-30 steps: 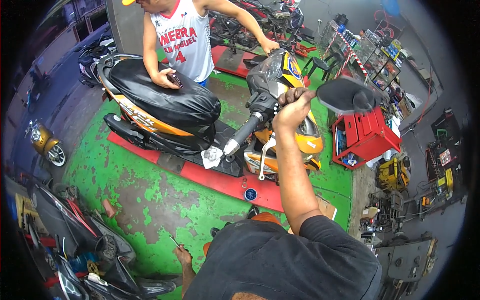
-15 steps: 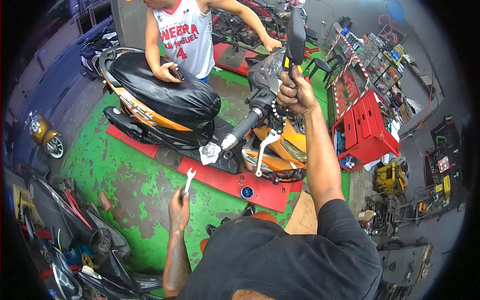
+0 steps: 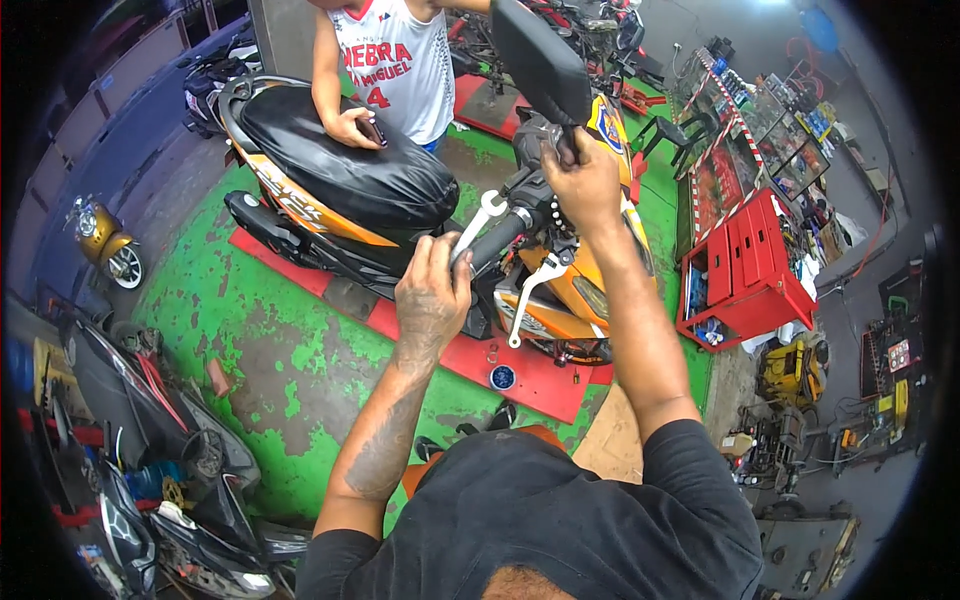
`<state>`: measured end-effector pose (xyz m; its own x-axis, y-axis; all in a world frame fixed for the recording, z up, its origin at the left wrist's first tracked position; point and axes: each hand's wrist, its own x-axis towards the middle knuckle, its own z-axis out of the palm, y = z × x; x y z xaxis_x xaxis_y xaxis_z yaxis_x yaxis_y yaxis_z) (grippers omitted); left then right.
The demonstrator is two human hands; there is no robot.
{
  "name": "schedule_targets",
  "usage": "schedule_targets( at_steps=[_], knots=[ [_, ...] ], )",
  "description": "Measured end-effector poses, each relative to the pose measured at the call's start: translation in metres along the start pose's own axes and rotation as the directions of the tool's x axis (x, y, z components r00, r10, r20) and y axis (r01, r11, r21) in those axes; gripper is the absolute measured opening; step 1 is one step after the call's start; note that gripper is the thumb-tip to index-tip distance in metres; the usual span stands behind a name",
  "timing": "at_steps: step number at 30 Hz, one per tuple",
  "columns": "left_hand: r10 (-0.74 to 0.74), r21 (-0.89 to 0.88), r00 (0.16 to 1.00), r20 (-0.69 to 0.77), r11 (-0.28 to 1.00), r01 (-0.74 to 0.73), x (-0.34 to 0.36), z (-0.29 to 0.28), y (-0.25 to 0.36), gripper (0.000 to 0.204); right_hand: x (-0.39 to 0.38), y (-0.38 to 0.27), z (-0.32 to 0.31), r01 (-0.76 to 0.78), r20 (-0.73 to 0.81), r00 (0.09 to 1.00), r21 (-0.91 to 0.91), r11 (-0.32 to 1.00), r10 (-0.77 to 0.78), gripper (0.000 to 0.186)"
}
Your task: Disassembling and adjusting motorcycle body panels and handlebar components using manual tools.
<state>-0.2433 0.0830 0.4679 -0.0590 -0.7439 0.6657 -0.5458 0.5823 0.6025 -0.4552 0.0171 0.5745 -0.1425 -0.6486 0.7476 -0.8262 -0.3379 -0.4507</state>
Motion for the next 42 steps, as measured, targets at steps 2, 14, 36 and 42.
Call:
schedule_targets(
  at_steps=[2, 14, 36, 42],
  knots=[
    [-0.058, -0.030, 0.998, -0.024, 0.998, 0.057, 0.002, 0.008, -0.004, 0.022, 0.003, 0.010, -0.016, 0.132, 0.247, 0.958, 0.086, 0.988, -0.149, 0.021],
    [-0.098, -0.053, 0.994, 0.039, 0.994, 0.100, 0.002, 0.018, -0.014, 0.013, -0.035, -0.022, 0.034, -0.070, -0.162, 0.944, 0.750, 0.658, 0.286, 0.010],
    [-0.090, -0.137, 0.995, 0.042, 0.986, 0.095, -0.002, 0.015, -0.017, 0.018, 0.001, 0.029, -0.012, -0.493, 0.380, 0.819, 0.849, 0.189, 0.429, 0.025],
    [-0.086, -0.144, 0.995, 0.054, 0.985, 0.093, -0.002, 0.016, -0.019, 0.019, 0.039, 0.034, -0.031, -0.862, 0.854, 0.468, 0.498, 0.095, -0.229, 0.041]
  ],
)
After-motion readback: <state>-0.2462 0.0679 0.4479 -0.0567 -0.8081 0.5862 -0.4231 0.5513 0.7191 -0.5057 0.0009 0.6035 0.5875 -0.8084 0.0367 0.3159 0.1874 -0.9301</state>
